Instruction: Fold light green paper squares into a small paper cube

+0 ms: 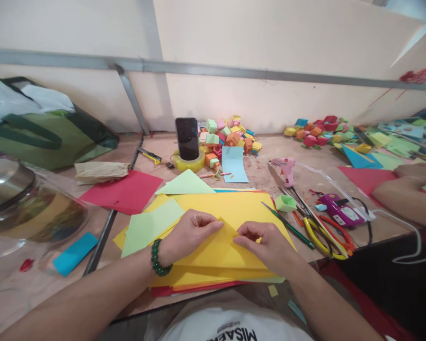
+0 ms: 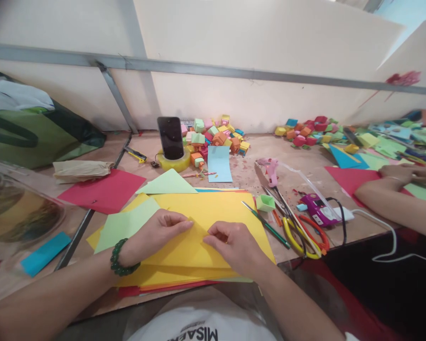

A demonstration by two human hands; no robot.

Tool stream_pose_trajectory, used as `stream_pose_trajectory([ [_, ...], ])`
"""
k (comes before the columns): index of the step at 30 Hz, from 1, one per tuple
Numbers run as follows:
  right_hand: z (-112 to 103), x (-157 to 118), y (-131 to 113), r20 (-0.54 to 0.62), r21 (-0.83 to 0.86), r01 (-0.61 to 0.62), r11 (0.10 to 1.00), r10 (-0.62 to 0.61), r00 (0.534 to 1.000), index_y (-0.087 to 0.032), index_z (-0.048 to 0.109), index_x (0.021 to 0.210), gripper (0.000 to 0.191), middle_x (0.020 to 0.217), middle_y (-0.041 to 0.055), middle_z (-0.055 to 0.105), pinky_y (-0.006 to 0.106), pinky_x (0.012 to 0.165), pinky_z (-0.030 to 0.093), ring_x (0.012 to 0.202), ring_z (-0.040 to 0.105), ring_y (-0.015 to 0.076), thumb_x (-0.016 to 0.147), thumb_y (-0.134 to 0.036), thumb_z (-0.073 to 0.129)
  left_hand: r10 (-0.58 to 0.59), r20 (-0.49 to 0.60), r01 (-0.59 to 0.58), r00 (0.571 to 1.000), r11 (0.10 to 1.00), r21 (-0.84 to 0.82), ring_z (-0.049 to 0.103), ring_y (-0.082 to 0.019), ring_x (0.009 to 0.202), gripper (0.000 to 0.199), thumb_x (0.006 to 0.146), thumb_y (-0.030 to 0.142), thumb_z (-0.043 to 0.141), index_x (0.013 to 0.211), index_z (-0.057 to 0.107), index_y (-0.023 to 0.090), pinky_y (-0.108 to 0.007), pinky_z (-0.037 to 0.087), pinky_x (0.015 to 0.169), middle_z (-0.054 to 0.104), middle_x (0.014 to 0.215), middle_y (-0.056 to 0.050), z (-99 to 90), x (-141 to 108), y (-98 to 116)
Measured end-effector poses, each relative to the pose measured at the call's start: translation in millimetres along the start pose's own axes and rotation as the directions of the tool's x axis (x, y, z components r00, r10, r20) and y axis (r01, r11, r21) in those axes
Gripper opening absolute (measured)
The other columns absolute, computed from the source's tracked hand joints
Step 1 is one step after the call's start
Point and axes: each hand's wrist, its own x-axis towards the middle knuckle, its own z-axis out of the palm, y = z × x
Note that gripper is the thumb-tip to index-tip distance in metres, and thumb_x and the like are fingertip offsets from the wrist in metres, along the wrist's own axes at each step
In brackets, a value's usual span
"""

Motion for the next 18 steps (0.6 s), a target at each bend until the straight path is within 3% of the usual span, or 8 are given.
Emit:
stream_pose_trajectory([
  [2, -0.3, 1.0, -1.8, -0.005, -0.012, 0.005, 1.000, -0.005, 1.000, -0.018, 0.058, 0.064, 0.025, 0.058, -0.0030, 0.056, 0.022, 0.052, 0.035, 0.054, 0.044, 0.0098, 0.082, -0.035, 0.056, 0.022, -0.029, -0.021, 0.999, 0.998, 0.056, 0.023, -0.008, 0.050, 0.044, 0.081, 0.046, 0.049, 0.050, 0.032, 0.018, -0.023, 0.022, 0.045, 0.024, 0.051, 0.005, -0.2, 2.1, -4.2],
  [4, -0.4, 4.0, -2.5, -0.027, -0.038, 0.004, 0.999, -0.005, 1.000, -0.018, 0.059, 0.064, 0.025, 0.057, -0.0024, 0.058, 0.022, 0.051, 0.035, 0.054, 0.046, 0.0105, 0.082, -0.034, 0.055, 0.089, -0.113, -0.067, 0.990, 0.981, 0.182, 0.036, -0.011, 0.053, 0.034, 0.082, 0.040, 0.051, 0.056, 0.048, 0.017, -0.022, 0.033, 0.048, 0.039, 0.053, 0.003, 0.2, 4.5, -9.4],
  [6, 0.1, 9.3, -0.3, -0.057, -0.089, -0.017, 0.996, 0.012, 0.998, -0.019, 0.061, 0.063, 0.024, 0.056, -0.0018, 0.059, 0.023, 0.050, 0.034, 0.054, 0.048, 0.0114, 0.082, -0.032, 0.054, 0.217, -0.188, -0.130, 0.958, 0.912, 0.390, 0.051, -0.016, 0.068, 0.016, 0.083, 0.029, 0.052, 0.080, 0.063, 0.018, -0.027, 0.046, 0.063, 0.058, 0.071, -0.002, 1.5, 5.7, -14.0],
  [7, 0.7, 12.4, 2.0, -0.071, -0.122, -0.035, 0.992, 0.027, 0.997, -0.019, 0.061, 0.063, 0.024, 0.056, -0.0015, 0.059, 0.023, 0.050, 0.033, 0.054, 0.048, 0.0118, 0.081, -0.031, 0.054, 0.290, -0.177, -0.167, 0.940, 0.848, 0.503, 0.055, -0.018, 0.078, 0.017, 0.083, 0.023, 0.051, 0.092, 0.065, 0.018, -0.031, 0.049, 0.072, 0.064, 0.083, -0.004, 2.4, 5.6, -15.8],
  [9, 2.5, 18.3, 8.5, -0.093, -0.186, -0.073, 0.980, 0.056, 0.994, -0.019, 0.063, 0.063, 0.023, 0.055, -0.0012, 0.060, 0.023, 0.049, 0.032, 0.053, 0.048, 0.0120, 0.081, -0.030, 0.054, 0.388, -0.023, -0.274, 0.921, 0.689, 0.671, 0.057, -0.020, 0.089, 0.028, 0.082, 0.011, 0.047, 0.101, 0.066, 0.019, -0.037, 0.048, 0.082, 0.067, 0.097, -0.008, 4.6, 3.8, -17.7],
  [12, 5.2, 23.1, 17.8, -0.100, -0.253, -0.106, 0.962, 0.083, 0.992, -0.019, 0.065, 0.068, 0.020, 0.058, -0.0008, 0.063, 0.023, 0.050, 0.032, 0.053, 0.049, 0.0117, 0.081, -0.030, 0.055, 0.359, 0.279, -0.440, 0.891, 0.528, 0.727, 0.060, -0.020, 0.086, 0.031, 0.077, 0.003, 0.046, 0.091, 0.069, 0.018, -0.036, 0.048, 0.081, 0.070, 0.096, -0.009, 6.4, -0.8, -16.0],
  [16, 5.1, 20.5, 18.1, -0.098, -0.407, -0.147, 0.901, 0.117, 0.988, -0.020, 0.066, 0.077, 0.014, 0.065, 0.0007, 0.066, 0.025, 0.053, 0.032, 0.057, 0.053, 0.0135, 0.083, -0.028, 0.056, 0.258, 0.404, -0.479, 0.878, 0.514, 0.712, 0.063, -0.017, 0.082, 0.030, 0.073, 0.001, 0.046, 0.079, 0.069, 0.018, -0.033, 0.045, 0.083, 0.072, 0.095, -0.006, 2.9, -4.7, -7.9],
  [18, 3.7, 17.2, 13.3, -0.132, -0.525, -0.079, 0.848, 0.010, 0.991, -0.020, 0.067, 0.088, 0.011, 0.076, 0.0035, 0.069, 0.027, 0.058, 0.035, 0.068, 0.057, 0.0167, 0.082, -0.023, 0.058, 0.214, 0.432, -0.476, 0.876, 0.523, 0.707, 0.063, -0.015, 0.077, 0.028, 0.073, 0.000, 0.046, 0.072, 0.068, 0.019, -0.033, 0.043, 0.085, 0.071, 0.091, -0.004, -0.2, -4.7, -4.3],
])
